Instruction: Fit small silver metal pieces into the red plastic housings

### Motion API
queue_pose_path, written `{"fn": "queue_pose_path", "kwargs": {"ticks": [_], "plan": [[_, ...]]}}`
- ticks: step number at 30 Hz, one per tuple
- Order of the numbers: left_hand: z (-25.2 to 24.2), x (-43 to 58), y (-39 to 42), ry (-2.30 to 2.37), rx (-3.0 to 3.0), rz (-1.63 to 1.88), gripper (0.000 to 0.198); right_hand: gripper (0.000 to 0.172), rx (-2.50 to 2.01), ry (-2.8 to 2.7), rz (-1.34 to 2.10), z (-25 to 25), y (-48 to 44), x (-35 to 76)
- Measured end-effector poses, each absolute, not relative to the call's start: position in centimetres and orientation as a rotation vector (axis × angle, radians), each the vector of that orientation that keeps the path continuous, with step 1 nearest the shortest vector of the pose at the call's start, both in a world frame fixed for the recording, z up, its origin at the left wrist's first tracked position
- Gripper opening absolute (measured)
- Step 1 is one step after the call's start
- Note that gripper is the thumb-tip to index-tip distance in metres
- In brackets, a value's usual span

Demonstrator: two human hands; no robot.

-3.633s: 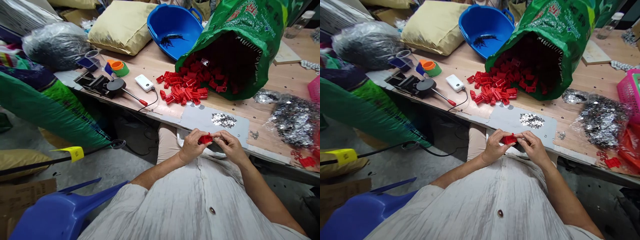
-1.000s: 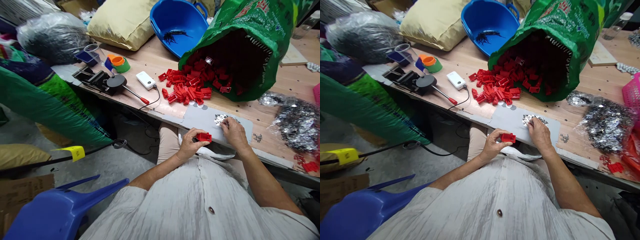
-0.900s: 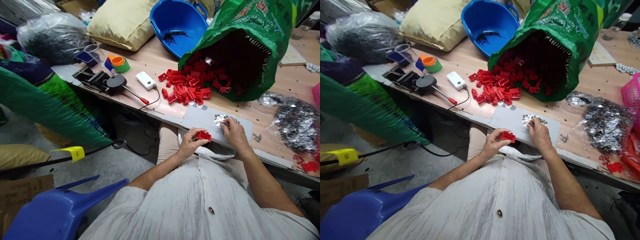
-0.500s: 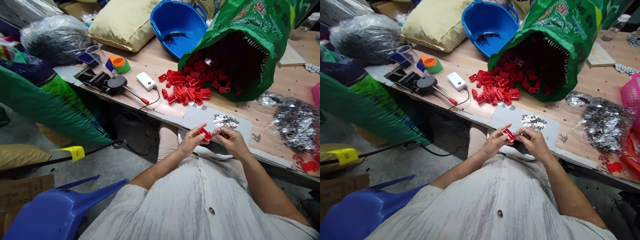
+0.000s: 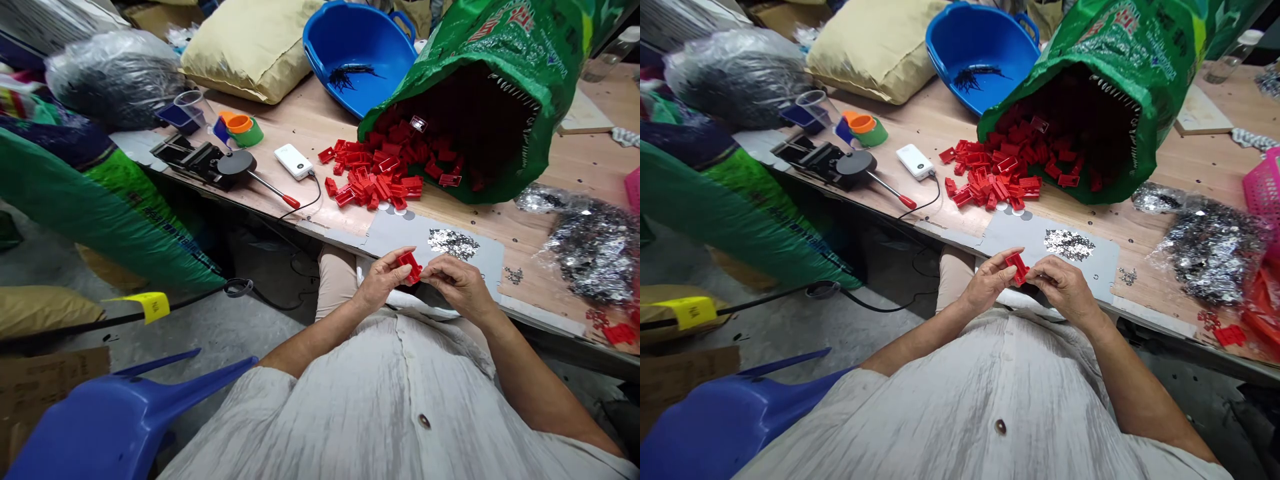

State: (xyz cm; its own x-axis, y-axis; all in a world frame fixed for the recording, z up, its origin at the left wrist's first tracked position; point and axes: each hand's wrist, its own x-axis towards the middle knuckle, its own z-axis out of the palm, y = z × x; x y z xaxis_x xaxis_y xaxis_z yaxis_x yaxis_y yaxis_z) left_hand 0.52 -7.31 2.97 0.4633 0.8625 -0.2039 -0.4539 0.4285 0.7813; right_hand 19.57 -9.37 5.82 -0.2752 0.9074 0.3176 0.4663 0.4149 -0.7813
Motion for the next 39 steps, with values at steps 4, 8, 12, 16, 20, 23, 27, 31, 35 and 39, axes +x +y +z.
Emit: {"fn": "queue_pose_path", "kwargs": {"ticks": [4, 8, 12, 16, 20, 23, 27, 31, 35, 39], "plan": [[3.0, 0.5, -7.2, 0.652, 0.757, 0.901, 0.058, 0.007, -1.141, -1.918, 0.693, 5.7, -9.4, 19.5], [3.0, 0.5, -7.1, 0.668, 0.808, 0.913, 0.058, 0.008, -1.135, -1.946, 0.746, 5.6, -9.3, 19.7], [2.7, 0.5, -6.9, 0.683, 0.918, 0.909, 0.057, 0.011, -1.162, -1.967, 0.834, 5.7, -9.1, 19.9], [2.5, 0.5, -6.9, 0.686, 0.983, 0.903, 0.053, 0.014, -1.282, -1.917, 0.932, 5.7, -9.2, 20.1], [2.5, 0.4, -6.7, 0.710, 1.037, 0.900, 0.050, 0.025, -1.400, -1.835, 0.986, 5.3, -9.5, 20.6], [2.3, 0.3, -6.2, 0.718, 1.110, 0.914, 0.048, 0.033, -1.420, -1.848, 0.947, 4.9, -9.5, 20.9], [1.9, 0.0, -5.1, 0.759, 1.359, 0.953, 0.041, 0.036, -1.438, -1.928, 0.767, 4.2, -9.4, 21.1], [1.8, -0.1, -3.5, 0.886, 1.685, 0.892, 0.034, 0.035, -1.501, -1.963, 0.654, 3.5, -9.3, 21.0], [1.4, 0.1, -2.4, 0.895, 1.800, 0.803, 0.035, 0.026, -1.570, -1.958, 0.598, 3.0, -8.9, 20.7], [0.9, 0.3, -1.8, 0.850, 1.808, 0.783, 0.037, 0.022, -1.561, -2.004, 0.590, 2.5, -8.3, 20.5]]}}
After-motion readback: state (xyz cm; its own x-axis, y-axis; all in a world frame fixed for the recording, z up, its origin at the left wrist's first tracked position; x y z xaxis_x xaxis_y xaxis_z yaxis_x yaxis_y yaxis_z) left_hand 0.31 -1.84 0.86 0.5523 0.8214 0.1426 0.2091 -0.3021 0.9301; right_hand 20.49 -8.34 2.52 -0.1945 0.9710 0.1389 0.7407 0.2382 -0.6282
